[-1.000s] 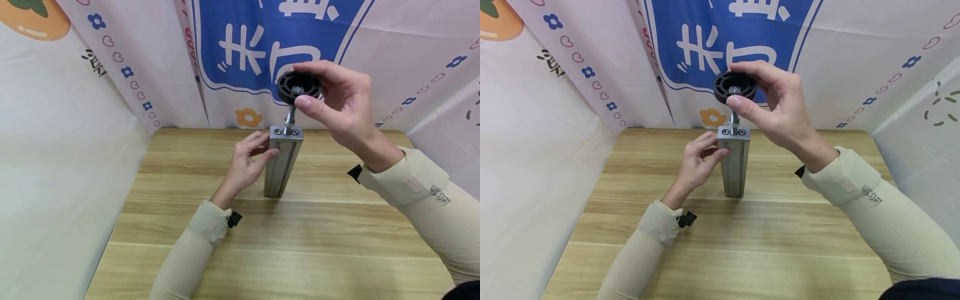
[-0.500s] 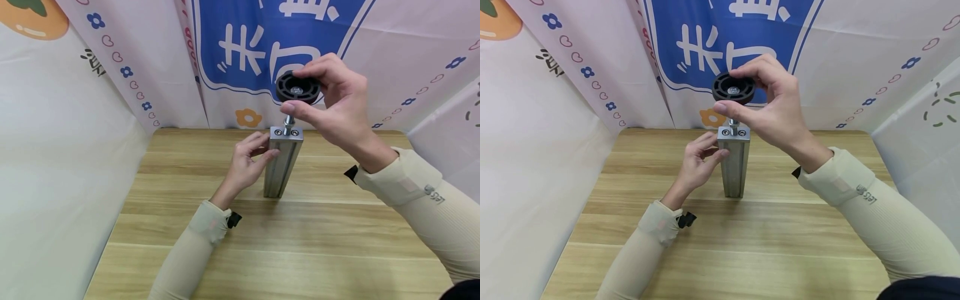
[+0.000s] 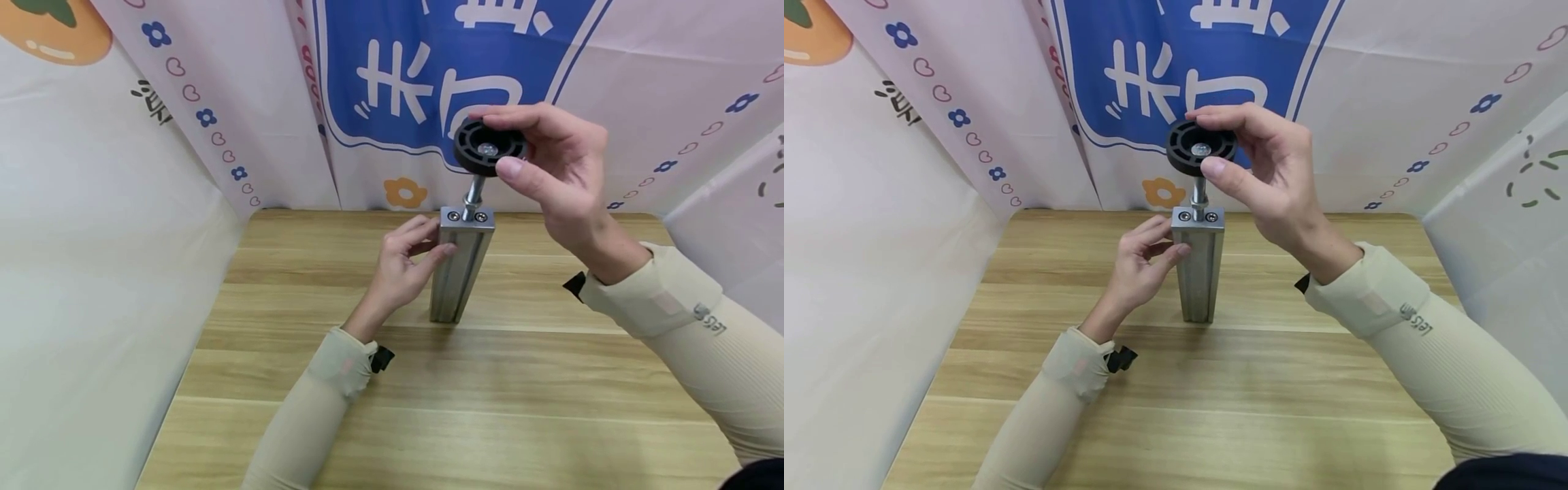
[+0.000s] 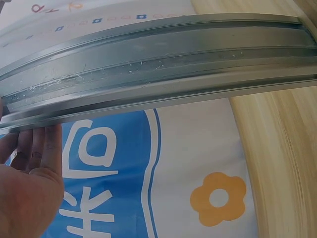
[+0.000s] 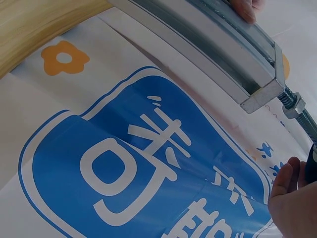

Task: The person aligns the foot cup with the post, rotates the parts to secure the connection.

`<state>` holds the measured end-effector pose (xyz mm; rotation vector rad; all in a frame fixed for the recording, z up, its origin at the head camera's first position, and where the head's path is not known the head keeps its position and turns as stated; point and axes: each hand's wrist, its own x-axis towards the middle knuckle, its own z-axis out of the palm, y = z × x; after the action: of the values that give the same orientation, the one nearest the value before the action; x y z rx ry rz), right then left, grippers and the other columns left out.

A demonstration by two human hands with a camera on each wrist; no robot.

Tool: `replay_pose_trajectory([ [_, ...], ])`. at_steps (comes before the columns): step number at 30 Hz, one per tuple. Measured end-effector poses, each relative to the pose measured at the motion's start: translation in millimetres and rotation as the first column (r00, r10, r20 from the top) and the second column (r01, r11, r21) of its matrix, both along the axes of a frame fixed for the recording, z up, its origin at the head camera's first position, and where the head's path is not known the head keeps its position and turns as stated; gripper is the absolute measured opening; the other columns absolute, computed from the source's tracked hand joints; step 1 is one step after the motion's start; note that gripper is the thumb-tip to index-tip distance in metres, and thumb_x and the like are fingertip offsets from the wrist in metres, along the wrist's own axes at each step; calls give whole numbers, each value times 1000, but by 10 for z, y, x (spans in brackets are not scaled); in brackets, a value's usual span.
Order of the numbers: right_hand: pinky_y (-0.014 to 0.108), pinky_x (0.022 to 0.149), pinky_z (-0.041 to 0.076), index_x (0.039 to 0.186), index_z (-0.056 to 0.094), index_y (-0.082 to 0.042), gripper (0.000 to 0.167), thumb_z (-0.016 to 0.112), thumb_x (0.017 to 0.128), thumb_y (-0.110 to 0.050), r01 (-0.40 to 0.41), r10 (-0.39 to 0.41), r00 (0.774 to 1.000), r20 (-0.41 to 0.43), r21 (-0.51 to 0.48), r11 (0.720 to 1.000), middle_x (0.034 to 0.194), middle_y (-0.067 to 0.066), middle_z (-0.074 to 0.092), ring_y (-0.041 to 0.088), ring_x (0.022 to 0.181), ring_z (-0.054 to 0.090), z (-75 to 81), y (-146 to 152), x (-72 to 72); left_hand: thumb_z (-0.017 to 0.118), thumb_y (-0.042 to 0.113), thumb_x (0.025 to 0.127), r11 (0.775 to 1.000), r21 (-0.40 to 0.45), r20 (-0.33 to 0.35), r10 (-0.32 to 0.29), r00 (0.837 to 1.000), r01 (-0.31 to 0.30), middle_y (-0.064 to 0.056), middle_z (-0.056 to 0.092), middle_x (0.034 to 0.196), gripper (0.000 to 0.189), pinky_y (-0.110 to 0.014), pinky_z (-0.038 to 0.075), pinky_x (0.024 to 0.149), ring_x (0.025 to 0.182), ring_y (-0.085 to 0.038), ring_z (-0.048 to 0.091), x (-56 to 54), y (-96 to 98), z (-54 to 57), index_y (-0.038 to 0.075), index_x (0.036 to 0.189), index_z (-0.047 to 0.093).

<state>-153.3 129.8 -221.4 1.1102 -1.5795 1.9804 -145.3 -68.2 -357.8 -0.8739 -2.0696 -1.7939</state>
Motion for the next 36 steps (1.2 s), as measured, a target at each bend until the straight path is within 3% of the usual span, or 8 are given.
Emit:
replay_pose_trajectory([
  [11,23,89,60,113,73,8,34,64,80,3,70,-70,998,-2,10,998,111,11,79,22,99,73,13,-5,17,72,-2,96,1000,-10,9,4,1000,-4,-20,70,106,35,-33,67,91,92,-15,69,-2,2,-5,-8,130,69],
  [16,23,87,60,115,72,9,34,74,84,-2,99,-99,995,-2,25,995,109,12,76,22,95,71,13,-15,25,72,-3,95,1000,-7,7,1,1000,-1,-20,70,106,35,-33,67,91,91,-14,69,1,2,0,-8,130,69],
  [25,23,96,59,117,72,12,49,92,82,-16,140,-142,990,14,79,987,106,10,61,21,100,67,12,-33,23,72,-4,95,1000,-8,2,-3,1000,3,-20,70,106,37,-34,67,91,92,-14,68,-2,-3,-6,-8,132,68],
  [31,23,94,59,111,72,12,46,95,76,-9,167,-168,986,5,81,983,108,8,62,22,104,61,10,-43,12,72,-3,96,1000,-9,10,-1,1000,1,-19,69,105,37,-33,66,92,93,-13,68,4,-3,-8,-8,132,68],
  [36,25,102,58,110,72,10,47,92,82,-22,163,-163,987,-12,73,984,116,9,68,26,111,64,7,-45,15,73,-3,95,1000,-10,12,2,1000,-2,-18,69,105,37,-33,66,92,92,-11,68,5,-3,-5,-8,132,68],
])
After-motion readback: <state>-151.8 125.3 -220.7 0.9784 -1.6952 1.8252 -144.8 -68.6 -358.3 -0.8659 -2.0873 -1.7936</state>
